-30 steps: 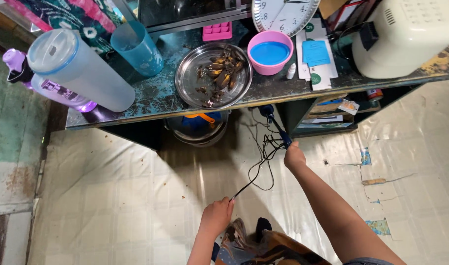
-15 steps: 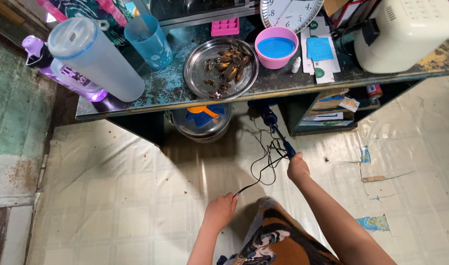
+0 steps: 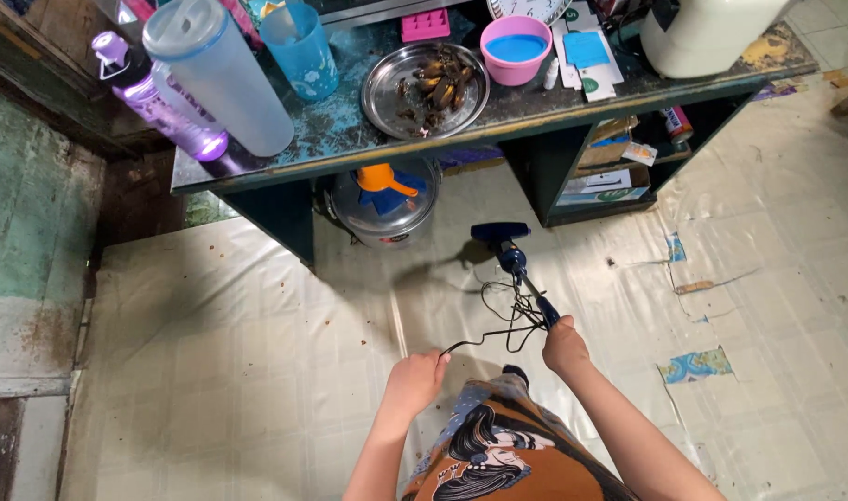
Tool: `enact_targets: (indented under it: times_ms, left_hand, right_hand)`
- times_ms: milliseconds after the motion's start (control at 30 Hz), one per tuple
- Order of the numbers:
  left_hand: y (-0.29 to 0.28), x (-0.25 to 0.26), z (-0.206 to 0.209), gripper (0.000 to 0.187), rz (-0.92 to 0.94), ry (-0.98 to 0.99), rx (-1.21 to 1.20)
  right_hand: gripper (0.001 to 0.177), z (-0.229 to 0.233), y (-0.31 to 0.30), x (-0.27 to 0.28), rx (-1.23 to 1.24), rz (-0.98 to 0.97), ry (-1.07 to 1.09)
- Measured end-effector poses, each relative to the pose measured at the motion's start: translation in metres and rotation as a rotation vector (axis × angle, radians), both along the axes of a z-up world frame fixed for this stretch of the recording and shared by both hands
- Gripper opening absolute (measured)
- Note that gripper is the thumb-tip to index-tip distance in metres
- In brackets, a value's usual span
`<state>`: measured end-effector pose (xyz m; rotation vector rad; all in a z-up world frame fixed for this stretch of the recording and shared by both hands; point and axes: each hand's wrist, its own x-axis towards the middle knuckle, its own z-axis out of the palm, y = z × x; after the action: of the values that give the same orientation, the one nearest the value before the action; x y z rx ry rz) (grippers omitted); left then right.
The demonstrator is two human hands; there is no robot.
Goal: The person vacuums the floor, moving the vacuum head across a patterned surface and along the edges of furniture.
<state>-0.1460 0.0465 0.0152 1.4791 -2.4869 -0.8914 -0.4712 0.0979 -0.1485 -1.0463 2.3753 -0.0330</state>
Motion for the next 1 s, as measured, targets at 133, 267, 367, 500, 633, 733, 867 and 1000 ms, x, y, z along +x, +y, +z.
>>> enact_targets:
  times_ms: [133, 267, 367, 500, 633, 733, 867, 1000]
  left_hand:
    - [0.03, 0.028, 0.0, 0.037, -0.032, -0.038, -0.014]
    - [0.048, 0.049, -0.003, 0.038, -0.033, -0.022, -0.038]
    - [0.054, 0.059, -0.004, 0.038, -0.032, -0.029, -0.043]
    - [0.057, 0.065, -0.004, 0.038, -0.025, -0.023, -0.038]
    - [0.058, 0.066, -0.004, 0.038, -0.024, -0.008, -0.029]
    - [0.057, 0.062, -0.004, 0.038, -0.01, -0.023, 0.005]
    - [0.047, 0.053, -0.004, 0.038, 0.011, -0.008, 0.022]
    - [0.025, 0.036, -0.005, 0.037, 0.064, -0.054, 0.102]
  right_hand:
    - [0.039, 0.062, 0.044, 0.044, -0.022, 0.018, 0.02]
    - [0.028, 0.144, 0.077, 0.081, 0.092, -0.143, -0.187]
    - [0.024, 0.174, 0.09, 0.095, 0.108, -0.164, -0.22]
    - [0.024, 0.162, 0.097, 0.098, 0.087, -0.133, -0.192]
    - [0.025, 0.11, 0.091, 0.079, 0.028, -0.082, -0.109]
    - [0.03, 0.072, 0.078, 0.06, -0.022, -0.029, -0.016]
    - [0.036, 0.037, 0.043, 0.03, 0.003, -0.037, -0.038]
    - [0.036, 0.011, -0.005, -0.004, -0.041, 0.004, -0.033]
